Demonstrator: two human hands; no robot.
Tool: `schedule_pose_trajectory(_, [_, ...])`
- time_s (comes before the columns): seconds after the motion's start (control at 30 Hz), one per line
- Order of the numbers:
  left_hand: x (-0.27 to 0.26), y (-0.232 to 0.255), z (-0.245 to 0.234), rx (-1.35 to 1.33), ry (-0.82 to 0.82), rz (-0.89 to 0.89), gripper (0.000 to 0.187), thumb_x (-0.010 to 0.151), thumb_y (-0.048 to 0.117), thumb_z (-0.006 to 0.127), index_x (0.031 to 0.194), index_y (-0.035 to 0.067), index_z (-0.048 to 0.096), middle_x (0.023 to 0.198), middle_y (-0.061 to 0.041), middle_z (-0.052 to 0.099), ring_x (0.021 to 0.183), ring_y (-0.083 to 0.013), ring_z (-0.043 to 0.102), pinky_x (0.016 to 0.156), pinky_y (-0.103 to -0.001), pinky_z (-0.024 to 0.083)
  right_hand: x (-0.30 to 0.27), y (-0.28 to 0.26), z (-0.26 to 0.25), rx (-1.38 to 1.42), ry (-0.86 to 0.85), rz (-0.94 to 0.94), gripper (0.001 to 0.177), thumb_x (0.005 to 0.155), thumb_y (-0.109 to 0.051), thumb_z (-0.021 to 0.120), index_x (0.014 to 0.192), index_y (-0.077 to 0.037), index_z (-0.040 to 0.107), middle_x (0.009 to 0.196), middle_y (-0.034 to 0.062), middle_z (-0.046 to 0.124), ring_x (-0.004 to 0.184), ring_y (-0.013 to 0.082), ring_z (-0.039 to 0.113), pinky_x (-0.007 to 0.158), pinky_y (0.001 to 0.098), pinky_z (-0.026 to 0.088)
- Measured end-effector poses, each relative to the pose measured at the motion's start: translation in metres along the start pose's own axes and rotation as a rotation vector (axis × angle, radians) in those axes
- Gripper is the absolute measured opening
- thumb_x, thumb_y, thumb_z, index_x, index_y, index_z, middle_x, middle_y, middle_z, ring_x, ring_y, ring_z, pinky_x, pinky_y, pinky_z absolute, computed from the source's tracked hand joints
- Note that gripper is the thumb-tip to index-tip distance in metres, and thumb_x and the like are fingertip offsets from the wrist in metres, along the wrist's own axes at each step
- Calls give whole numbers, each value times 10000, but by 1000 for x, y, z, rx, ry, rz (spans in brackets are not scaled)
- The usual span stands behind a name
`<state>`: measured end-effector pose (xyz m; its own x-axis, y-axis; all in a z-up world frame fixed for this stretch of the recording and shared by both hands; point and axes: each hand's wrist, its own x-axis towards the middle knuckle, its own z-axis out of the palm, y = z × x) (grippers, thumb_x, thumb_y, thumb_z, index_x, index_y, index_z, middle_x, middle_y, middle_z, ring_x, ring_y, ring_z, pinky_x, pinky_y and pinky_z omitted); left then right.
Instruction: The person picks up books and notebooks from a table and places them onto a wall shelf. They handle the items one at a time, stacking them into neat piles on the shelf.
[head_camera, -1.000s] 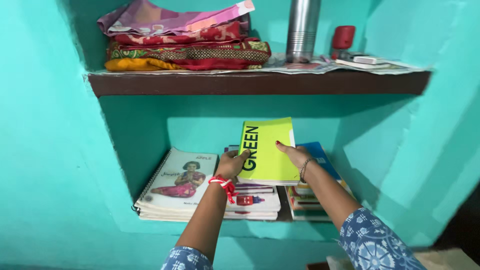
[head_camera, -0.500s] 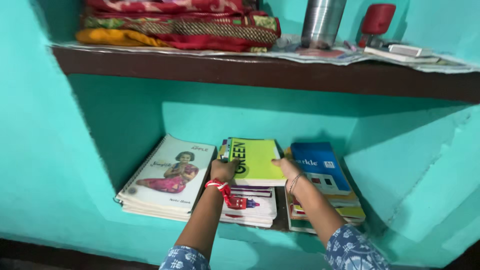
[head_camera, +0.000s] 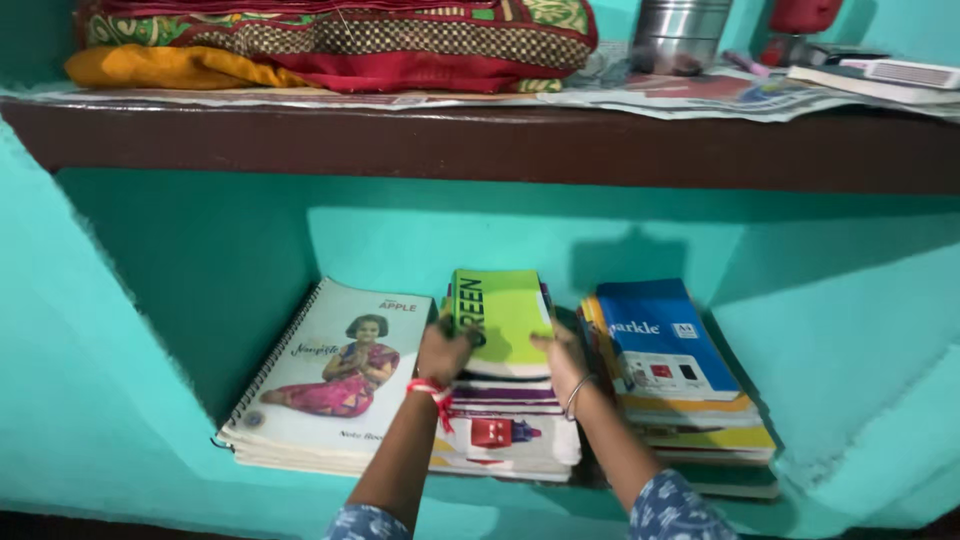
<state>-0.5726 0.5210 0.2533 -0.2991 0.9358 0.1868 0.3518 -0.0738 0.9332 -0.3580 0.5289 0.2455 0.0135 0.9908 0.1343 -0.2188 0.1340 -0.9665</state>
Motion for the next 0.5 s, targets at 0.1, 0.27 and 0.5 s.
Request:
schedule_pose_trajectory(0.1, [-6, -40, 15, 239, 135, 226, 693, 917, 349, 755, 1426, -45, 498, 1238, -320, 656, 1174, -445, 628, 984, -460, 512, -8, 14, 14, -457, 168, -188, 618, 827, -91, 714, 1418, -38, 541, 1185, 184, 737, 1076, 327, 702, 914, 393, 531])
schedule_pose_trajectory(0.27, [-34, -20, 6, 38, 31, -58, 697, 926, 450, 627, 1509, 113, 447, 1269, -233, 675, 1145, -357, 711, 959, -431, 565, -40, 11, 29, -759, 413, -428, 555, 839, -165, 754, 1358, -32, 608, 1196, 261, 704, 1082, 380, 709, 896, 408, 557])
schedule_pose_trajectory(0.5, [-53, 1, -5, 24, 12, -51, 707, 902, 488, 598, 1530, 198, 448, 1422, -168, 597, 1305, -337, 588, 1076, -416, 463, -37, 11, 27, -576, 416, -338, 534, 825, -182, 756, 1328, -38, 654, 1132, 215, 756, 1001, 283, 766, 859, 362, 563])
